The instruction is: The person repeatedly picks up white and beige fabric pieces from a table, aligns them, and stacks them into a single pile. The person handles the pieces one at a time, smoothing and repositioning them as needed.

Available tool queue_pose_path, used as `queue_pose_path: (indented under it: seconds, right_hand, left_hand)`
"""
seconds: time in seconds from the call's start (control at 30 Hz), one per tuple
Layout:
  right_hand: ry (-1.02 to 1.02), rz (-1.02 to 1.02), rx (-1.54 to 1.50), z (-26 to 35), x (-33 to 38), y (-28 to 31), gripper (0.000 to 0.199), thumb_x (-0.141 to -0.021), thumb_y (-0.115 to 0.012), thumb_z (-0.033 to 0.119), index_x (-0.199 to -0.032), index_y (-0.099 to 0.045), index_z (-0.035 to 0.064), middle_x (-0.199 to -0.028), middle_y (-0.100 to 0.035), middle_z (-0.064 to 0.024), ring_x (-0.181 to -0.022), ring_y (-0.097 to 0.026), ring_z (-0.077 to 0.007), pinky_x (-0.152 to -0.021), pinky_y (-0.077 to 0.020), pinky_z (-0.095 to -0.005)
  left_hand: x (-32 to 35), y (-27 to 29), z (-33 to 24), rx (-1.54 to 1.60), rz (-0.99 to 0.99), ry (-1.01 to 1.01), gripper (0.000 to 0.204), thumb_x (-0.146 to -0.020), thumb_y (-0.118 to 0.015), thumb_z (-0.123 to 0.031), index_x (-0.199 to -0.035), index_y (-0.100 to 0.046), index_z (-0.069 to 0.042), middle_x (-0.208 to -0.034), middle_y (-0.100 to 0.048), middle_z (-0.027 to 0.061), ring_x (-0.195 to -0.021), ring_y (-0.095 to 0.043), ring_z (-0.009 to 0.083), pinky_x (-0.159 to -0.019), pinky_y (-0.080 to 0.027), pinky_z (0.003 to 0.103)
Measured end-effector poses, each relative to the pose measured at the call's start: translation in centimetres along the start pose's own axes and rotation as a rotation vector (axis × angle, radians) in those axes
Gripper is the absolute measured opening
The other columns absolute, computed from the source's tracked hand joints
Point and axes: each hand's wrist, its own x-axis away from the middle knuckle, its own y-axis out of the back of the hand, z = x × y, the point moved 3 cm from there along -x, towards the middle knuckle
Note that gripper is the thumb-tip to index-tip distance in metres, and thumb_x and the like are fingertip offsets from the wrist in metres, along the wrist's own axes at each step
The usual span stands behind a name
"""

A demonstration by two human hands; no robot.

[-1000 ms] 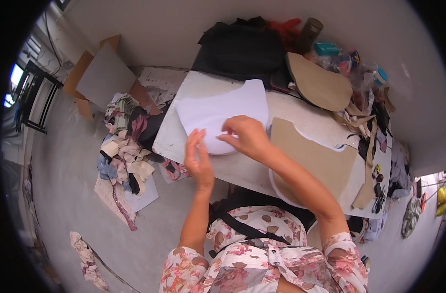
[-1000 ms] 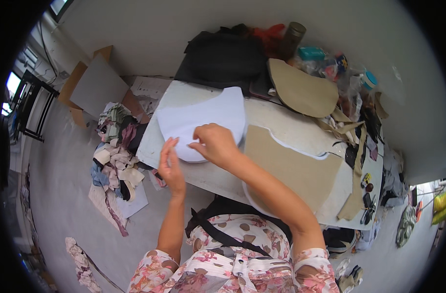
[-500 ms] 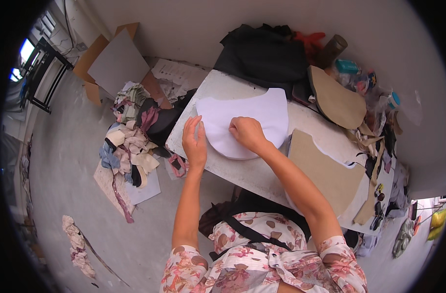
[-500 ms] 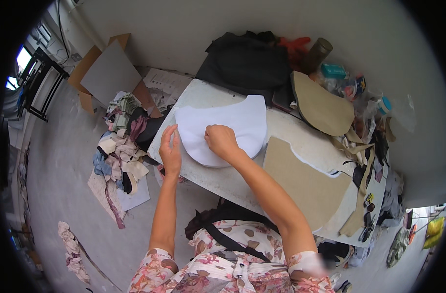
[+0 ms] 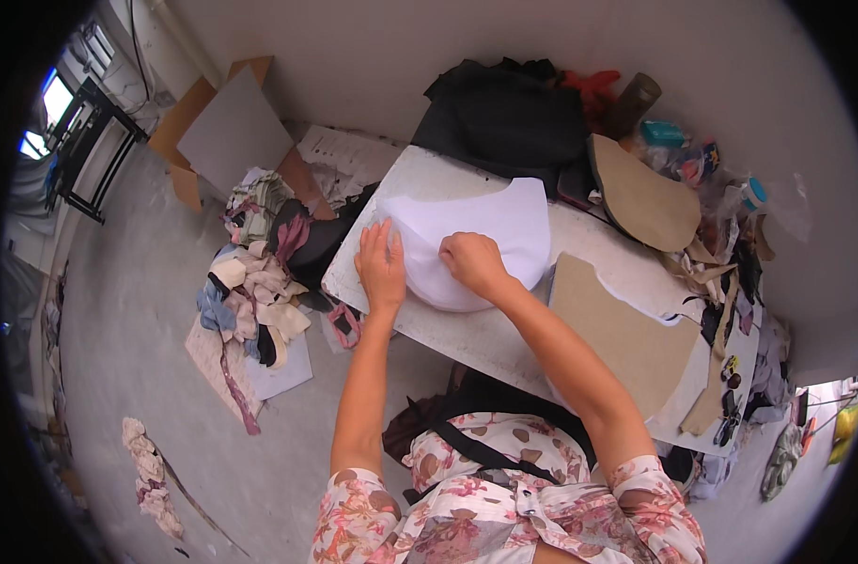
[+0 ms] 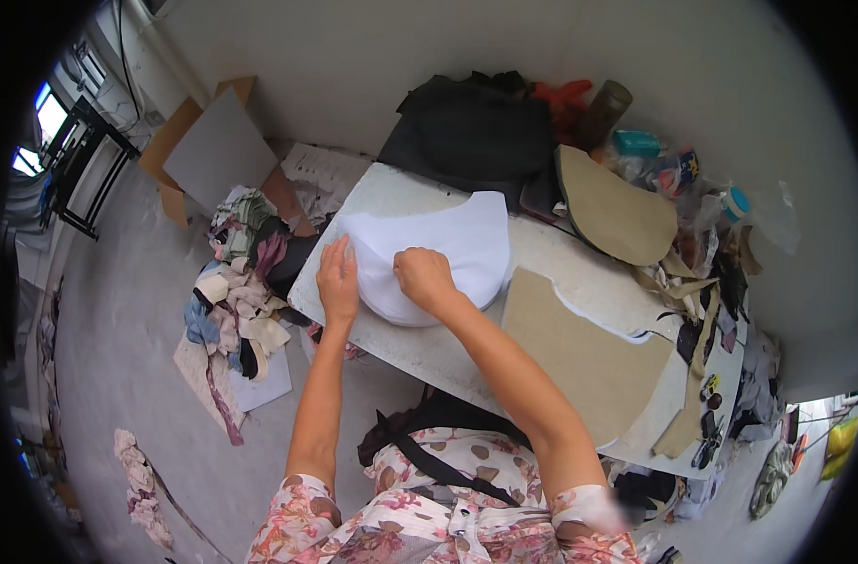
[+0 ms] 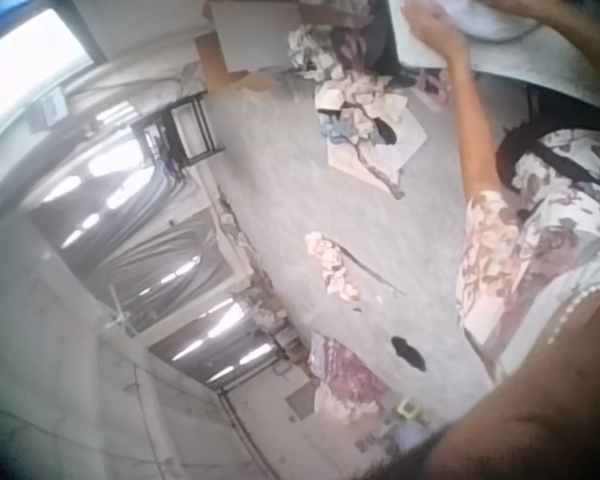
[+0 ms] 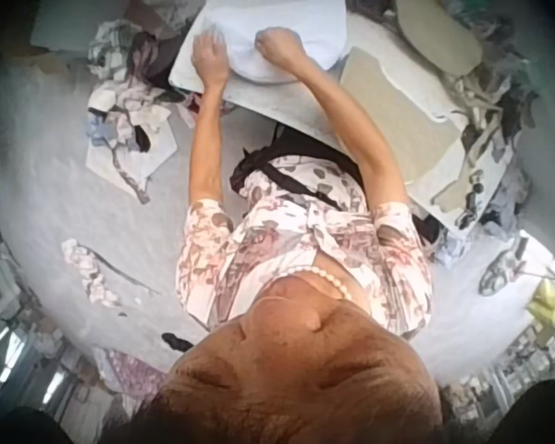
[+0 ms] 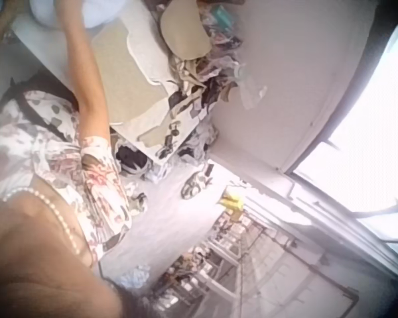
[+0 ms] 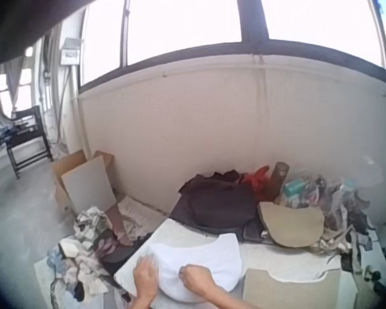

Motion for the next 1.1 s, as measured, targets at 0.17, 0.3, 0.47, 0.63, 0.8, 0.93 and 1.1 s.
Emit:
queue_pose_path:
  seconds: [0.17,0.3,0.47,0.63,0.8,0.93,1.1]
  right_hand:
    - [-0.027,-0.012,-0.034,-0.3,0.0,0.8,0.016,-0.081,-0.059,0.012,-0.085,-0.071,0.0032,-0.082,-0.068,-0.0155,-0.078,-0.065,-0.0339,-0.072,-0.0505,-0.0421]
    - [-0.098,-0.152,-0.26,-2.5,-0.2,3.7,0.019,-0.082,-0.057,0.018,-0.083,-0.069,0.0028,-0.076,-0.068,-0.0158,-0.075,-0.066,-0.0327,-0.07,-0.0518,-0.0416]
    - [-0.299,-0.418,-1.083,-10.5,0.6,12.6,0.019,-0.089,-0.055,0.017,-0.099,-0.065,0.0038,-0.087,-0.063,-0.0027,-0.08,-0.062,-0.0131,-0.07,-0.0538,-0.0299]
    - [-0.117,-0.536,-1.49,-10.4,5.2,22.3,0.03,-0.092,-0.051,0.026,-0.105,-0.062,0.0018,-0.09,-0.065,-0.0042,-0.079,-0.063,-0.0136,-0.073,-0.0519,-0.0291]
    - [-0.134,-0.548,-1.106,-10.2,10.4,27.9,0.019,-0.09,-0.056,0.02,-0.1,-0.062,0.0046,-0.09,-0.064,-0.0026,-0.081,-0.06,-0.0095,-0.073,-0.0504,-0.0261]
    - [0.304,-0.436,-0.417,-1.6,13.2,27.2,0.008,-0.079,-0.059,0.006,-0.086,-0.055,0.0038,-0.115,-0.064,-0.0056,-0.087,-0.062,-0.0163,-0.069,-0.0495,-0.0275]
    - [0.538,-0.35,0.335,4.2,14.8,19.7,0.017,-0.067,-0.066,0.006,-0.076,-0.052,0.0022,-0.118,-0.063,-0.0119,-0.088,-0.061,-0.0251,-0.067,-0.0482,-0.0361]
  left_hand:
    - [0.7,-0.9,0.1,-0.302,0.148,0.042,0.046,-0.093,-0.052,-0.03,-0.121,-0.06,0.005,-0.141,-0.045,0.023,-0.138,-0.031,0.0375,-0.113,-0.017,0.055]
    - [1.3,-1.1,0.7,-0.352,0.16,0.015,0.046,-0.091,-0.052,-0.029,-0.12,-0.06,0.007,-0.14,-0.045,0.0243,-0.138,-0.032,0.0375,-0.114,-0.016,0.056]
    - [1.3,-1.6,0.6,-0.4,0.149,0.011,0.044,-0.091,-0.051,-0.028,-0.122,-0.06,0.003,-0.14,-0.046,0.0227,-0.137,-0.034,0.0362,-0.114,-0.017,0.056]
    - [1.3,-1.8,2.0,-0.454,0.151,-0.012,0.049,-0.091,-0.053,-0.027,-0.135,-0.051,-0.005,-0.14,-0.047,0.0221,-0.137,-0.035,0.0361,-0.113,-0.02,0.057]
    - [-0.3,3.2,-5.9,-0.185,-0.315,-0.137,0.057,-0.087,-0.061,-0.013,-0.14,-0.042,-0.002,-0.142,-0.043,0.0218,-0.134,-0.037,0.0368,-0.111,-0.027,0.048]
    - [0.6,3.2,-16.5,0.913,0.438,0.045,0.062,-0.1,-0.042,-0.051,-0.13,-0.052,0.002,-0.116,-0.064,0.0208,-0.112,-0.06,0.0304,-0.086,-0.054,0.04]
    - [0.4,2.6,-22.1,1.036,0.867,0.013,0.072,-0.093,-0.054,-0.051,-0.138,-0.044,0.003,-0.117,-0.065,0.0154,-0.104,-0.063,0.0216,-0.078,-0.055,0.033]
